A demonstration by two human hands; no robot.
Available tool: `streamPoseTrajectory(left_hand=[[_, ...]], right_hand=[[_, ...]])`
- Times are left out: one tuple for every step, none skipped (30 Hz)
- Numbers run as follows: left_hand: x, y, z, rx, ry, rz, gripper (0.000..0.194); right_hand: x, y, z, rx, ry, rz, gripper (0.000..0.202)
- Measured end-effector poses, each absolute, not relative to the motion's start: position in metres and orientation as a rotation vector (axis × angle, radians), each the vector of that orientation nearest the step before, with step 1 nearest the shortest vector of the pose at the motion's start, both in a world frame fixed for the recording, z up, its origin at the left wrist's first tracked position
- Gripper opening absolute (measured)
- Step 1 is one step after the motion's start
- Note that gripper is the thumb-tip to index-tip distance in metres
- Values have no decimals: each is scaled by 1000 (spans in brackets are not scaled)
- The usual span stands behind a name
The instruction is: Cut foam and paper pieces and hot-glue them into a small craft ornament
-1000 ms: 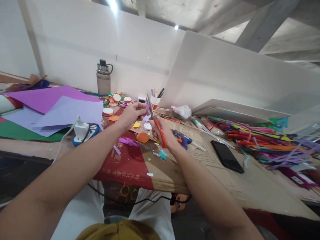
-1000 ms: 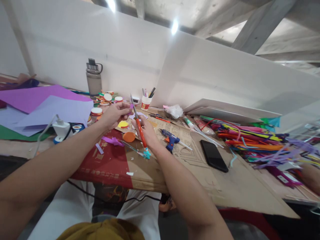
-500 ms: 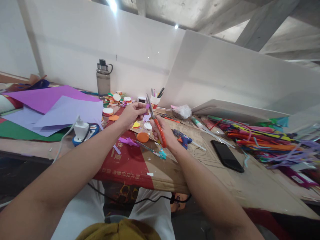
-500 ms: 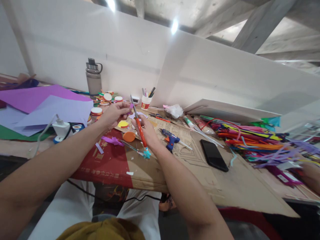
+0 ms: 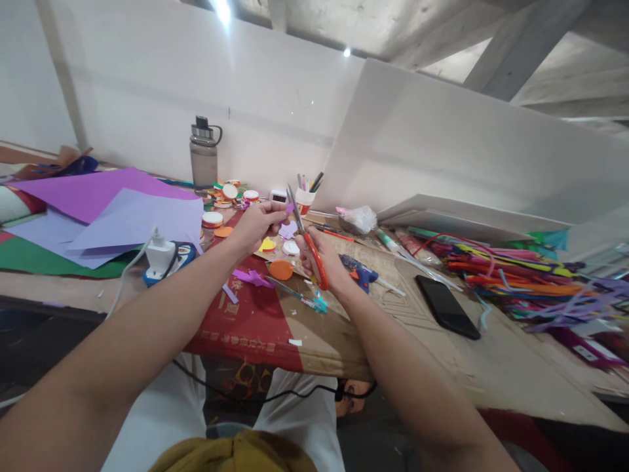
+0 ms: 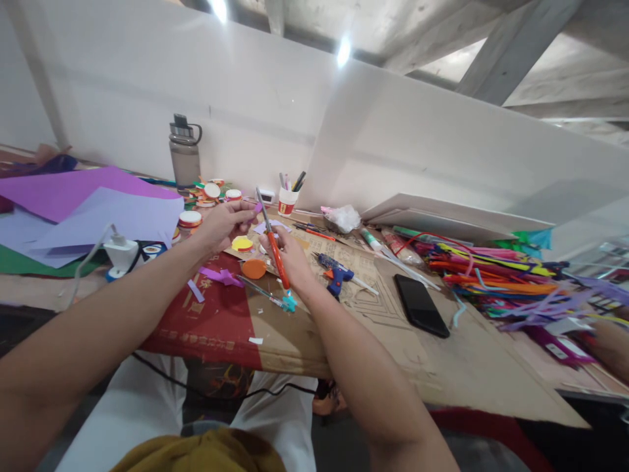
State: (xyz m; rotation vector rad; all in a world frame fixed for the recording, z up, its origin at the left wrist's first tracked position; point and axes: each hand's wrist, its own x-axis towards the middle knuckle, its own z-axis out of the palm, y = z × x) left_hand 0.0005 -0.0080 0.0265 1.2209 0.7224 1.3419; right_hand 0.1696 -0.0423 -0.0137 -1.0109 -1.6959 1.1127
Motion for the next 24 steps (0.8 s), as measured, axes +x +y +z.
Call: streamPoseTrajectory(left_hand=[[0,-7,26,1220,724,1343,9],[0,-7,26,1218,723,1345,9],[0,-7,26,1215,718,1347,10],[0,-6,26,1211,710,1349,10],[0,-6,26,1205,702,1352,11],[0,-6,26,1198,695,1353,11],[-1,-6,26,1191,690,1355,11],[-1,-6,26,1185,684,1355,10],[-1,-6,26,1180,680,1355,10],[-1,-6,26,1177,676,1355,9],[-1,-6,26,1174,672,1356,9],[-1,-6,26,1174,670,1358,9],[-2,-5,26,1175,668,1359,9],[-2,-5,26,1177,668,1361,9],[-2,-4,26,1177,671,1364,10],[-2,-4,26,1174,676,1367,11],[-3,-3,25,1169,684,1370,11],[-3,-3,25,1163,692,1375,12],[-3,-3,25,1158,698,1381,13],[-3,-3,25,1154,700,1386,13],[-3,-3,25,1153,698,1391,13],[-3,-3,25,1153,692,1394,13],[-3,-3,25,1154,686,1396,13],[-4,-3,25,1155,681,1399,12]], right_hand=[[169,-43,-14,-989,-1679,1105,39],[169,-43,-14,-969,-1663,1106,37],[169,-43,-14,-956,-1650,1114,37],[169,-44,-14,-948,-1641,1129,36],[168,-44,-14,-945,-1634,1143,36],[168,-45,-14,-944,-1628,1154,36],[168,-45,-13,-946,-1625,1160,36],[168,-45,-13,-950,-1625,1161,36],[168,-45,-13,-954,-1627,1157,36],[168,-45,-13,-957,-1630,1151,35],[168,-45,-13,-957,-1634,1145,35],[168,-45,-13,-957,-1638,1141,35],[168,-45,-13,-960,-1641,1135,34],[168,-45,-13,-965,-1643,1129,35],[168,-45,-12,-973,-1645,1127,35],[168,-45,-12,-980,-1643,1125,35],[168,-46,-12,-986,-1641,1126,36],[168,-46,-11,-987,-1640,1129,36],[168,-46,-11,-985,-1641,1134,35],[168,-46,-11,-980,-1643,1140,35],[168,-47,-10,-974,-1645,1145,35],[169,-47,-10,-968,-1646,1149,34],[169,-47,-10,-965,-1647,1152,34],[169,-48,-9,-968,-1646,1153,34]])
